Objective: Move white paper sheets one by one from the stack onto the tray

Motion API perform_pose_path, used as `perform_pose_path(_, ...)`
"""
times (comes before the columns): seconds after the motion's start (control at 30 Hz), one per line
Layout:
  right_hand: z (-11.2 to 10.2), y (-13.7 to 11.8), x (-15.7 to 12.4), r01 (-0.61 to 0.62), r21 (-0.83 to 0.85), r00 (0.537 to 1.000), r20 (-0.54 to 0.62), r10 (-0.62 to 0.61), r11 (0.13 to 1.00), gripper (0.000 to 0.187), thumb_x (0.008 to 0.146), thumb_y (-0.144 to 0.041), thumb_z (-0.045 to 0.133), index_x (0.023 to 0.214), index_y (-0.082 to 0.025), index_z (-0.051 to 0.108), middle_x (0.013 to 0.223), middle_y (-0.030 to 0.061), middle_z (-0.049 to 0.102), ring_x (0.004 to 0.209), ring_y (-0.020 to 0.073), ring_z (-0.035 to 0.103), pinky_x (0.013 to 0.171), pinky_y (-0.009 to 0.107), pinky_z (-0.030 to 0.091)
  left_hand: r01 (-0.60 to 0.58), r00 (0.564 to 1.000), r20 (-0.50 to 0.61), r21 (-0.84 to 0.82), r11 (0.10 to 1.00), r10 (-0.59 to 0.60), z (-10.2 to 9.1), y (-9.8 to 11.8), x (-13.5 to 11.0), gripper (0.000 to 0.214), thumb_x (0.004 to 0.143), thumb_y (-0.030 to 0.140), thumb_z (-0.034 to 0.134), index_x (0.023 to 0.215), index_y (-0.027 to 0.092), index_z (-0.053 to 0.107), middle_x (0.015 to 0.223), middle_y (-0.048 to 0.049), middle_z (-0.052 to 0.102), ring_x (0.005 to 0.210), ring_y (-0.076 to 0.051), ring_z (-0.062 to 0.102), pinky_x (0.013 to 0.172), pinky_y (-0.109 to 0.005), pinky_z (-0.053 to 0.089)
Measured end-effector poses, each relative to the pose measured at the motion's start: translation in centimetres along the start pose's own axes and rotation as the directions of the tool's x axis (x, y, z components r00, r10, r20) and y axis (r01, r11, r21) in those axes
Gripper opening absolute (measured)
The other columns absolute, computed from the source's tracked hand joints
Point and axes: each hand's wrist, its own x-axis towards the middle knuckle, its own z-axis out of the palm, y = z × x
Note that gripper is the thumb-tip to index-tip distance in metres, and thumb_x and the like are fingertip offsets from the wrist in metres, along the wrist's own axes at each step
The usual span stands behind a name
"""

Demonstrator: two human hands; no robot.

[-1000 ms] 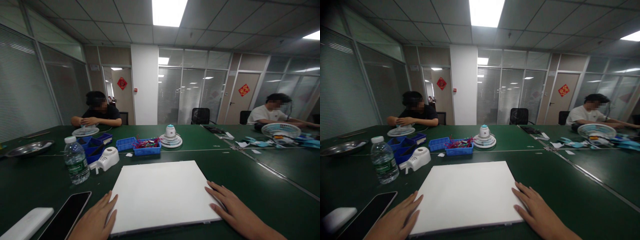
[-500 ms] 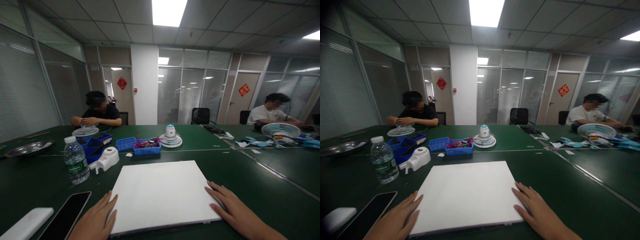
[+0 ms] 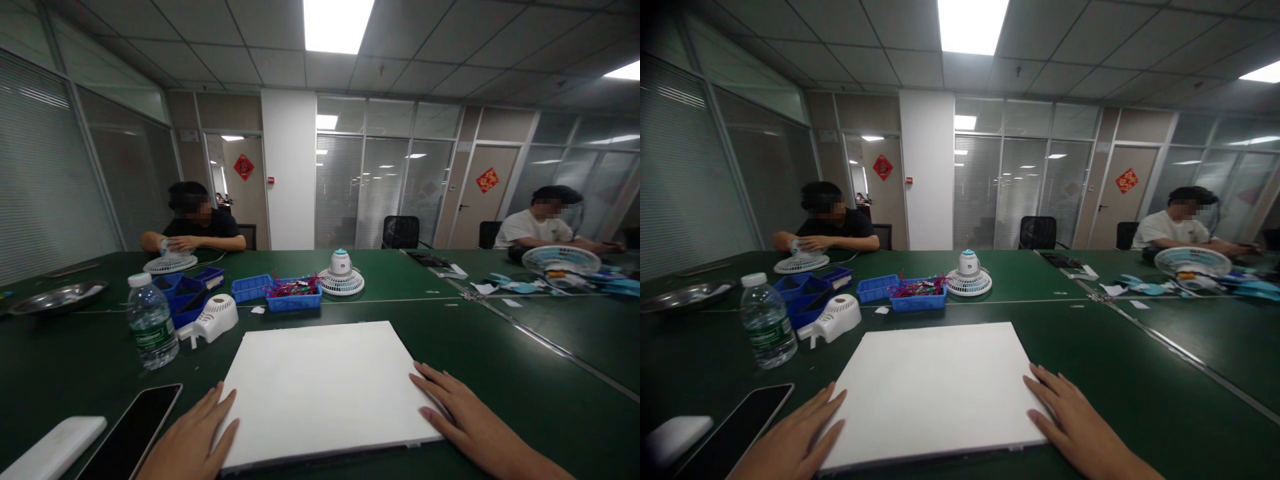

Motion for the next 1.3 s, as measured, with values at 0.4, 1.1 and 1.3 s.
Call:
perform_pose_path(0.4, 0.8, 0.8, 0.2, 0.022, 0.003, 1.0, -0.015, -0.022, 1.0, 0.068, 0.097, -0.069, 0.039, 0.155, -0.033, 0.04, 0.166, 0.0009, 0.026, 0.153, 0.0329, 0.025, 0.125, 0.059, 0.017, 0.006, 1.0, -0.003, 0.012, 1.0, -0.006, 0.3, -0.2, 0.0, 0.061, 0.097, 0.047, 0.035, 0.148, 0.017, 0.052, 0.157, -0.0095, 0.043, 0.146, -0.027, 0.041, 0.121, -0.048, 0.031)
perform_pose_path(1.1, 0.9, 0.5, 0.2, -0.031, 0.046, 0.996, -0.084, 0.035, 0.998, 0.074, 0.096, -0.072, 0.037, 0.155, -0.027, 0.044, 0.165, 0.0038, 0.031, 0.153, 0.0327, 0.025, 0.125, 0.057, 0.018, -0.001, 1.0, 0.02, -0.016, 1.0, 0.001, 1.3, -0.3, -0.1, 0.074, 0.098, 0.061, 0.037, 0.157, 0.018, 0.034, 0.166, -0.0132, 0.022, 0.151, -0.033, 0.028, 0.122, -0.054, 0.026)
perform_pose_path(1.3, 2.5, 1.6, 1.0, -0.074, 0.285, 0.981, -0.154, 0.122, 0.956, 0.08, 0.091, -0.072, 0.049, 0.152, -0.021, 0.049, 0.161, 0.0082, 0.039, 0.151, 0.0341, 0.028, 0.126, 0.056, 0.013, -0.121, 0.992, 0.028, -0.047, 0.992, 0.122, 1.8, 0.4, -0.4, 0.105, 0.079, 0.086, 0.052, 0.156, 0.017, 0.031, 0.164, -0.0154, 0.011, 0.149, -0.045, 0.013, 0.12, -0.064, 0.023)
